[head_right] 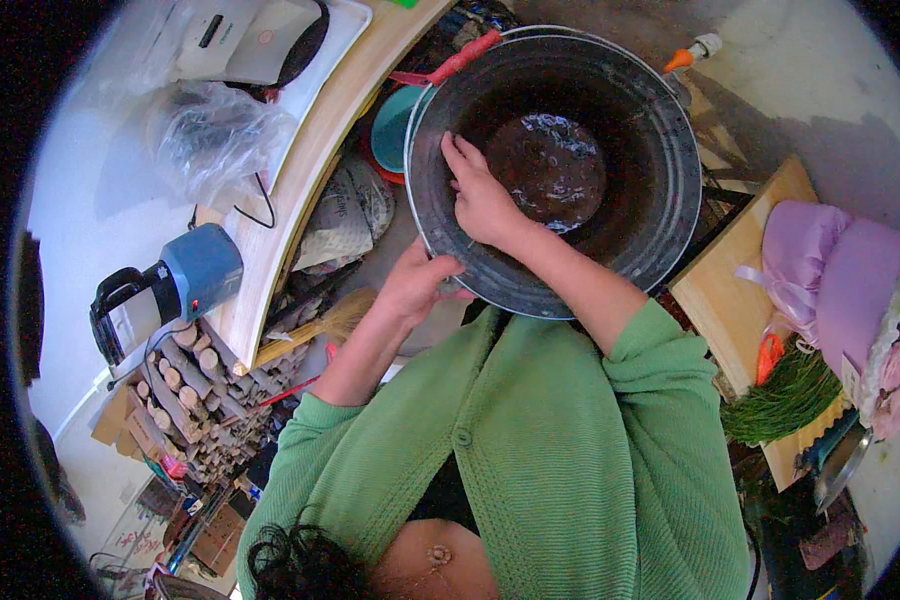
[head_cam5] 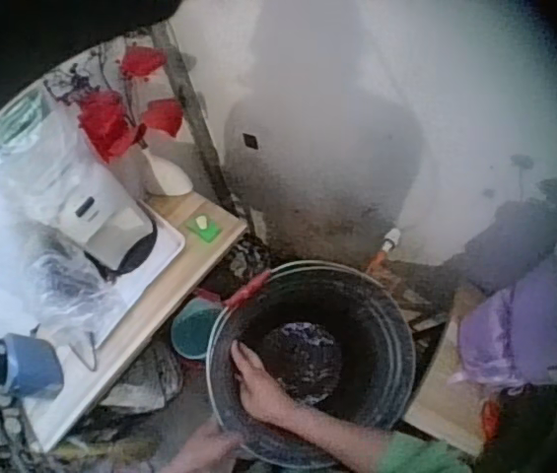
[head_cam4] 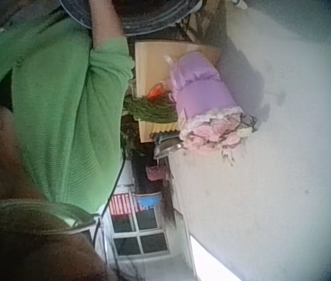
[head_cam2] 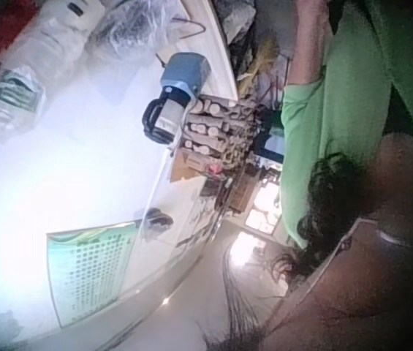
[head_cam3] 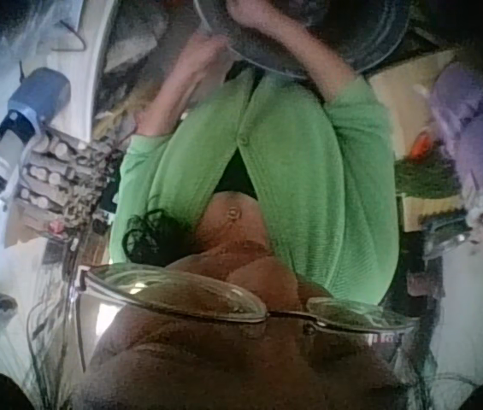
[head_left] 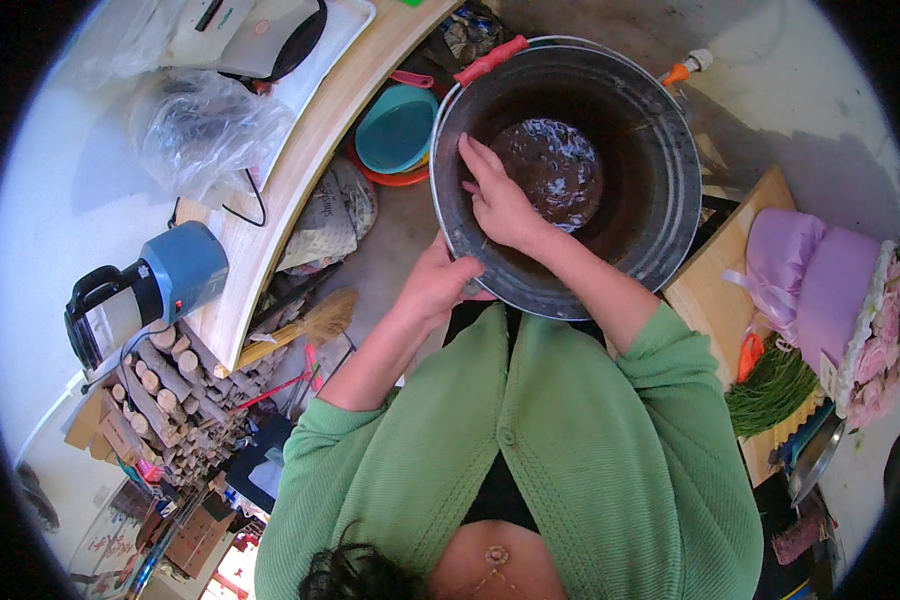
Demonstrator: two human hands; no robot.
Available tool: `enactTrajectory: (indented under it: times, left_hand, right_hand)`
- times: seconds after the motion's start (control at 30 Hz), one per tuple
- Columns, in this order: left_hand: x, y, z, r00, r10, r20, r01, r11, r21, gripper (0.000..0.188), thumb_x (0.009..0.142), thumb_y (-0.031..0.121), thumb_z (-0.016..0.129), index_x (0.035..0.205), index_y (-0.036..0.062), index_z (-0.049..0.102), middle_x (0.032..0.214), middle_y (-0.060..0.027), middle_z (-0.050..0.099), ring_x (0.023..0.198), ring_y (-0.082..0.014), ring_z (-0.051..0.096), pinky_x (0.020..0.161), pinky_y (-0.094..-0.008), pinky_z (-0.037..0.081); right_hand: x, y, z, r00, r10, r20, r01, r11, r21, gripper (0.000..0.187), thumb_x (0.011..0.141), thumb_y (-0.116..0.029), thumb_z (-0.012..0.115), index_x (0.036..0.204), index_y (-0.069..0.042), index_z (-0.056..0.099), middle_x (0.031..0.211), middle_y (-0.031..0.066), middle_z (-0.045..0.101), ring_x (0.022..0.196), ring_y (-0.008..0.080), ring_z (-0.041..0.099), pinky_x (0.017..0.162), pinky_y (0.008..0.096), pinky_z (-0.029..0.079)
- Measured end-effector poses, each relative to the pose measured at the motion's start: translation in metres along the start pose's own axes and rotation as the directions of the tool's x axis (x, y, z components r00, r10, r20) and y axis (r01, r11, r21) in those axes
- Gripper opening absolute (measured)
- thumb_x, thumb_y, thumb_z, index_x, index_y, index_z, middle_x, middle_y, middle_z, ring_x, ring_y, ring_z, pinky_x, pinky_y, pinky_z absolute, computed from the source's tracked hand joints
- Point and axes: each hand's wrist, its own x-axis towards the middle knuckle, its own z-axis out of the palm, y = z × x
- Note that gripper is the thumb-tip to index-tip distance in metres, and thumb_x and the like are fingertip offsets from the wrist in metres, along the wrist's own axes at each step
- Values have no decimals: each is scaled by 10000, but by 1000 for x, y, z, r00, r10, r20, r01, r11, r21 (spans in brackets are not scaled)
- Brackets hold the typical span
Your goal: The person cleans a cabinet shelf with a cloth, then moves to a table to sort and bundle green vegetables. They place the vegetables into a metal pot containing a dark liquid and briefly operate an electric kettle.
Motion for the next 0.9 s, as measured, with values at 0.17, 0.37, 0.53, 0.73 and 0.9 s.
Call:
enactTrajectory:
  times: [0.17,0.37,0.53,0.73,0.9]
  left_hand:
    - [-1,0,-2,1000,18,-14,-18,1000,4,635,764,3,575,1360,82,371,1146,-87,594,946,-225,661,708,-389,623]
    - [-5,-6,-13,999,33,3,-33,999,-41,631,762,21,586,1355,79,377,1132,-86,609,938,-213,663,699,-387,622]
    - [-6,-14,-17,992,112,55,-111,993,-30,631,761,29,594,1352,67,376,1129,-92,612,924,-210,665,678,-375,617]
    - [-11,-12,-15,985,156,78,-155,988,-20,629,759,9,580,1352,41,373,1117,-96,610,869,-199,663,632,-334,594]
    - [-15,-7,-8,972,226,61,-226,974,-10,620,757,-9,561,1348,30,377,1078,-91,615,837,-183,657,614,-309,573]
  right_hand:
    - [-21,-14,1,985,-93,145,130,954,-270,697,820,167,416,1479,-52,351,1505,207,315,1378,370,369,1084,373,397]
    - [-29,3,-35,916,39,399,81,956,-281,321,817,114,511,1080,11,664,1077,192,667,1043,328,637,914,390,503]
    - [-12,21,-67,960,236,152,-181,934,-308,102,822,-99,692,815,-18,631,821,143,667,767,275,657,695,371,514]
    - [12,45,-84,933,344,107,-186,713,-676,167,883,-153,626,998,-38,665,1042,181,665,973,263,650,812,377,523]
    - [-1,78,-79,896,393,-206,-260,88,-962,549,917,-126,535,1445,-59,404,1565,235,209,1277,473,454,1012,464,458]
